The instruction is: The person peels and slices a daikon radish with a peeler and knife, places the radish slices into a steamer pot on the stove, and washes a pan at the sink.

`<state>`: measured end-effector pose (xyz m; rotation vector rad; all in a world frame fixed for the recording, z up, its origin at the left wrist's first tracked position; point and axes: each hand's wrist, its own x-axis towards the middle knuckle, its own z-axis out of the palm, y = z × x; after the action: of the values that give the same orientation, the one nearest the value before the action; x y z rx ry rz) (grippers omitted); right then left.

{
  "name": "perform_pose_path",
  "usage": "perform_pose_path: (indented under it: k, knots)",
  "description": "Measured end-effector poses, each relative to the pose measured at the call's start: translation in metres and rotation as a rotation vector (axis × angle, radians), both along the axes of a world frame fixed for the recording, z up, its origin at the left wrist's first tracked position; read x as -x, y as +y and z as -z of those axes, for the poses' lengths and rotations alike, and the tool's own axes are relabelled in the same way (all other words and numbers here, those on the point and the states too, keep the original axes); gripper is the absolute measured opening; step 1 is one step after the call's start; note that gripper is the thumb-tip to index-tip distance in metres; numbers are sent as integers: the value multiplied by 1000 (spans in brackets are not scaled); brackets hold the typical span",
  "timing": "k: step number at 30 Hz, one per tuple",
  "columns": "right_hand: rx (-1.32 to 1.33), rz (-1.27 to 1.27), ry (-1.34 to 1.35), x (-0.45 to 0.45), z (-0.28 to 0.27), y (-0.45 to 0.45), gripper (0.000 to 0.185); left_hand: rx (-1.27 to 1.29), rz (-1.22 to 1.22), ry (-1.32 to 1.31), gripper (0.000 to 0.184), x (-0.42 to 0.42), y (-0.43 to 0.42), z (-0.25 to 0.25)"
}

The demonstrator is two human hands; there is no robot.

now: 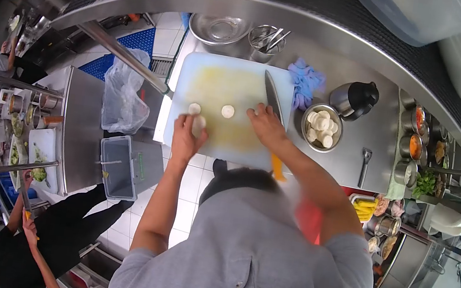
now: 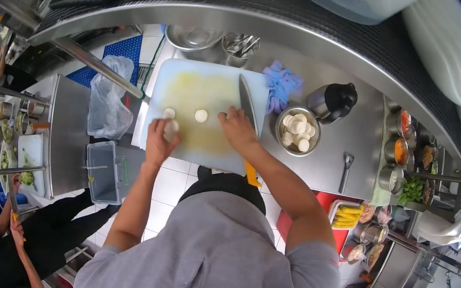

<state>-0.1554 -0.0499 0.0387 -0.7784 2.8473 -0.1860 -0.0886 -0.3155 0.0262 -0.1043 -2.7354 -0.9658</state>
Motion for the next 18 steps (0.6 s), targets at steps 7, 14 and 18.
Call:
perform_pose_path:
  k: [7,14,18]
  knots:
    - [146,137,144,0,25,-32,36,155,175,-77,45,55,-38,11]
    - [78,134,-25,-7,24,-94,37,119,284,-130,37,70,-36,3]
    - [184,182,-75,-11,27,-66,40,-111,221,-120,35,68,7,-20]
